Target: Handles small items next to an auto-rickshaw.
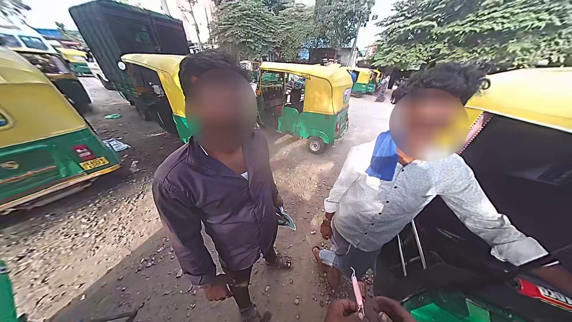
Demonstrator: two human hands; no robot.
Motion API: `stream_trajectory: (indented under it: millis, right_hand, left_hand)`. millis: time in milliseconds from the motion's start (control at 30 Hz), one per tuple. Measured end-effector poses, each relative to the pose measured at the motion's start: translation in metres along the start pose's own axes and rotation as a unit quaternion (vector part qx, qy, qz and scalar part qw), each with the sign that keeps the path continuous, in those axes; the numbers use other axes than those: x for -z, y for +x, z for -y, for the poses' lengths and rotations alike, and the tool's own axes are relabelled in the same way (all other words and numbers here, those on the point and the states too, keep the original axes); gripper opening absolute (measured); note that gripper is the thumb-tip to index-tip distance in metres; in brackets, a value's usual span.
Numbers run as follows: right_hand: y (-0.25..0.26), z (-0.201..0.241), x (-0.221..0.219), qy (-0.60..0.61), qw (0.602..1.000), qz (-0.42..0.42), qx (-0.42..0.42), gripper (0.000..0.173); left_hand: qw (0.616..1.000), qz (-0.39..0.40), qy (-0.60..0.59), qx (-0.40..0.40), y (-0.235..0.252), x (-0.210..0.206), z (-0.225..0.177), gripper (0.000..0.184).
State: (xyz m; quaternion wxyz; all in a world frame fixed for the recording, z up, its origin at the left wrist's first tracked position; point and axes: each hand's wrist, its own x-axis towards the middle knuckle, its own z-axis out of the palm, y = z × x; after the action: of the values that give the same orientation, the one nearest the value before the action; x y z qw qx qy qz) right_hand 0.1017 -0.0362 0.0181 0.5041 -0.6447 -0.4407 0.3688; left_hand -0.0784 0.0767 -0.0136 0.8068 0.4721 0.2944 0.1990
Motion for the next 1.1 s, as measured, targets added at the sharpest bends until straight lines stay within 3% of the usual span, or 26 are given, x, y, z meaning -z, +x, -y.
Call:
stream_trajectory:
  millis: [100, 200, 300, 367, 433, 567, 667, 800, 1000, 1100]
  right_hand:
    - [0.01, 0.059, 0.015, 0.118, 0.987, 0.033, 0.104, 0.078]
    - [0.008, 0.142, 0.016, 0.308, 0.929, 0.109, 0.175, 0.089]
    - [-0.017, 0.207, 0.022, 0.321, 0.884, 0.184, 0.286, 0.087]
    - [-0.025, 0.218, 0.025, 0.221, 0.894, 0.138, 0.364, 0.074]
    - [-0.012, 0.194, 0.027, 0.109, 0.902, 0.073, 0.412, 0.058]
    - [-0.003, 0.091, 0.02, -0.029, 0.966, -0.052, 0.252, 0.031]
    - [-0.007, 0.049, 0.011, -0.086, 0.97, -0.099, 0.207, 0.028]
    - [-0.015, 0.032, 0.003, -0.148, 0.949, -0.1, 0.259, 0.028]
    - [-0.023, 0.017, 0.017, -0.276, 0.879, -0.168, 0.35, 0.014]
    - [-0.032, 0.007, 0.028, -0.309, 0.867, -0.19, 0.343, 0.015]
  left_hand:
    - [1.0, -0.02, 0.008, 0.012, 0.001, 0.005, -0.006, 0.018]
    - [0.999, -0.035, 0.014, -0.004, 0.005, 0.006, -0.012, 0.013]
    - [0.998, -0.049, 0.017, -0.021, 0.004, 0.002, -0.02, 0.012]
    - [0.998, -0.051, 0.011, -0.04, 0.003, 0.002, -0.028, 0.014]
    - [0.997, -0.043, -0.008, -0.064, 0.001, 0.002, -0.037, 0.019]
    - [0.997, -0.018, -0.008, -0.078, -0.016, -0.005, -0.049, 0.019]
    - [0.992, -0.006, 0.02, -0.125, -0.021, -0.017, -0.062, 0.014]
    - [0.989, 0.006, 0.054, -0.139, -0.02, -0.033, -0.062, 0.015]
    - [0.996, 0.038, 0.016, -0.08, -0.007, -0.061, -0.05, 0.015]
    - [0.998, 0.044, -0.014, -0.039, -0.004, -0.074, -0.04, 0.015]
